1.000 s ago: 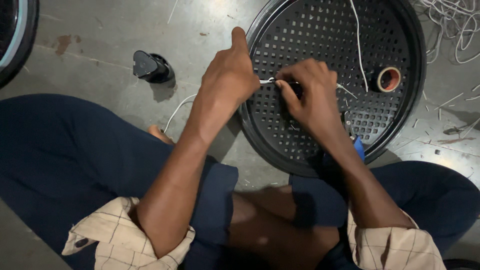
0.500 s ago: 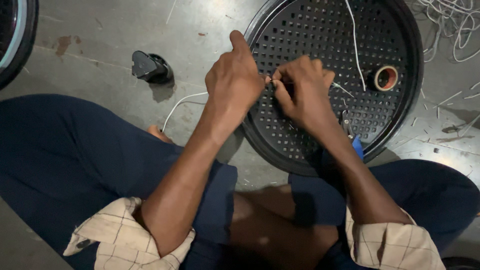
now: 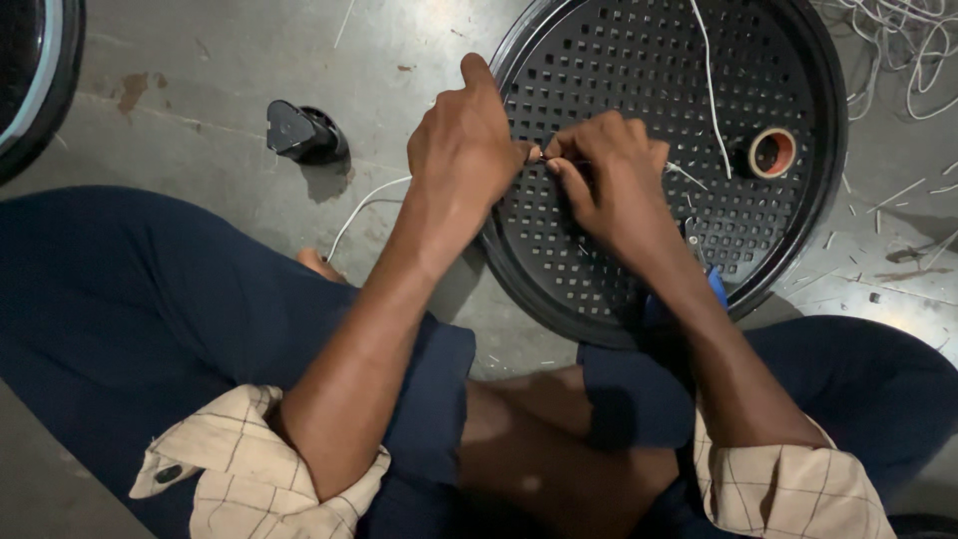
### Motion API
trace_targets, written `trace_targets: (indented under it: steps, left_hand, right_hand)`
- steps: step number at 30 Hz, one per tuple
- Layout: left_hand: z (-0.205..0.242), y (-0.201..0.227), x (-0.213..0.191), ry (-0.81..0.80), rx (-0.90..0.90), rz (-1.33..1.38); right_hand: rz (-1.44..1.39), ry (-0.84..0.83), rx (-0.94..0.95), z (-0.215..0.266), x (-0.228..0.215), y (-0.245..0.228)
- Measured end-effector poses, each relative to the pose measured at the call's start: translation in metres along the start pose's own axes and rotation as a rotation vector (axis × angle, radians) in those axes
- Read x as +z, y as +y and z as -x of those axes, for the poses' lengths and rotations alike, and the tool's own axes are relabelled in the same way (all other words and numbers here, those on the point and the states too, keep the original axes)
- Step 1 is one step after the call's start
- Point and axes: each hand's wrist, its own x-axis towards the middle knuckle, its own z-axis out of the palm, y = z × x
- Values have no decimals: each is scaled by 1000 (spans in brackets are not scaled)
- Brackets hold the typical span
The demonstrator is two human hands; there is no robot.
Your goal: The person sits on the floor and assembles an LED light strip by inserting small white plastic connectors into the ends of the wires. They use pliers to cut the wires and a lighter to heat-shrink the connectors. The person tests the light by connecting it to a power source, which illuminates the LED strip.
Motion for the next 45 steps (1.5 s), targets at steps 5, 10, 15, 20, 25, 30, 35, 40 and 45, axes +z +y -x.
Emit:
trace_targets:
  steps: [5,10,15,20,25,30,35,40,45]
  left_hand:
    - [-6,-8,-11,-61,5,46]
    - [-8,-7,-17,-47,-33,-96]
    - [1,-5,-32,-70,-31,-196]
    - [5,-9,-42,-280,-69,-423]
    - [11,-14,-47,-412,-147,-565]
    - [22,-21,-65,-406,-241,-571]
    - [36,-10,-84,-334,-110,-397]
    - [43,7,-101,-356,-135,116]
    - [36,2,-91,-371,-167,656]
  right_hand:
    - [60,1,23,0,-1,1]
    - [112,-20,-5,-1,-2,-2]
    - [154,41,-150,9,-28,-11]
    - [122,54,-43,30,-74,-27]
    - [218,-71,634,58,-103,-40]
    - [427,-277,721,88,-91,-23]
    - [387,-315,804,106,-66,8]
    - [196,-373,822,99,-62,26]
    - [67,-310,589,101,-63,17]
